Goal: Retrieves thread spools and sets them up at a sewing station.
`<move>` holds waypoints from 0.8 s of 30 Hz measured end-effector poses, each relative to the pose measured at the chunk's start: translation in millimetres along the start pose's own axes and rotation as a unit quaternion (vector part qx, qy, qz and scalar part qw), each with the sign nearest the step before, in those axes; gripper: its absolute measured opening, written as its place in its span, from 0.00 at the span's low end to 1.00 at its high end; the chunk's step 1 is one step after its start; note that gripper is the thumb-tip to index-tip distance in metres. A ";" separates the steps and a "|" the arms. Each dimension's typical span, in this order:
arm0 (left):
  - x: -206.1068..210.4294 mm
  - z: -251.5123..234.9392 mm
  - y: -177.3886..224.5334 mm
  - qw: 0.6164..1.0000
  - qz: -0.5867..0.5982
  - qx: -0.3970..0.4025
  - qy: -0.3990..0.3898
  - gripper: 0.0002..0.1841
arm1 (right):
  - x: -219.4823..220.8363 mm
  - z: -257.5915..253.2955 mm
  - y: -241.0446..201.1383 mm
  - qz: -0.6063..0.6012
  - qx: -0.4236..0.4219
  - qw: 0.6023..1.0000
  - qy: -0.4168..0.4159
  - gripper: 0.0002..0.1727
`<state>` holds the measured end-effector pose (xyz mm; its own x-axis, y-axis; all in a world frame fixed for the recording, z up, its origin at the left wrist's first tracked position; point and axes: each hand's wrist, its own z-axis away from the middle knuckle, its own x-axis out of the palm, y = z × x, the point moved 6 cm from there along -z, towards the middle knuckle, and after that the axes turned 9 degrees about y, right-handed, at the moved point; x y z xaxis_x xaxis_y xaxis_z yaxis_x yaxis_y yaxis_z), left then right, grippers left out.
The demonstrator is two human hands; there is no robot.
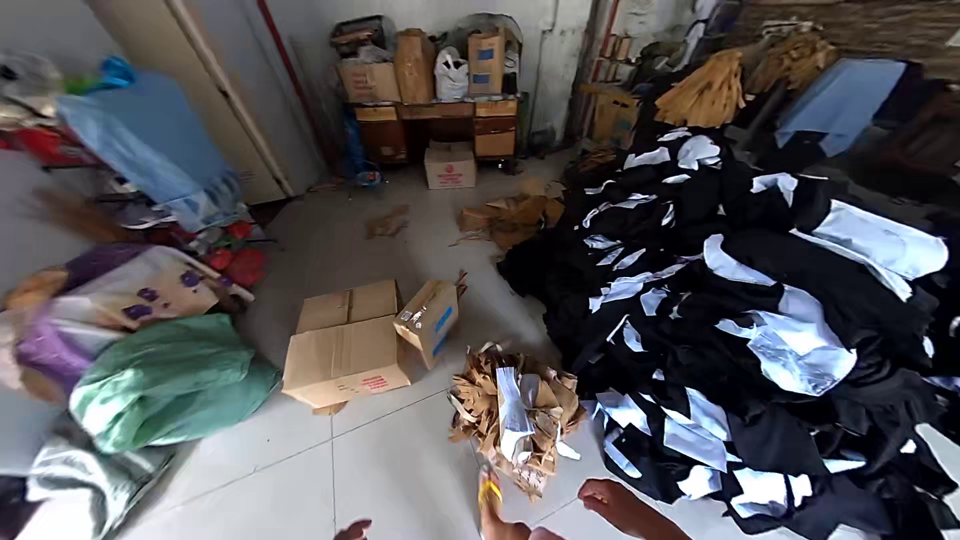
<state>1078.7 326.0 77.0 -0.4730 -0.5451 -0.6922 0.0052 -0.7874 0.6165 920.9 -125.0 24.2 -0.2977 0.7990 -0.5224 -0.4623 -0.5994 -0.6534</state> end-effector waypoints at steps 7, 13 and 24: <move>0.7 -265.3 4.3 0.998 0.007 0.001 -0.057 0.22 | -15.2 -79.5 20.8 0.053 0.078 0.996 -0.009 0.20; 18.7 -418.3 59.1 0.987 -0.056 0.040 -0.146 0.27 | -88.7 -151.6 -28.5 -0.035 0.113 0.992 0.053 0.19; 39.4 -678.4 44.5 0.989 -0.042 -0.138 -0.037 0.33 | -84.1 -238.7 -94.4 -0.091 0.280 0.952 0.089 0.21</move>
<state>1657.9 74.1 -177.4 -0.5444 -0.4595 -0.7017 0.1975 -0.8833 0.4252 1189.0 -146.9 -0.9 -0.0474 0.8372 -0.5448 -0.8797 -0.2933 -0.3743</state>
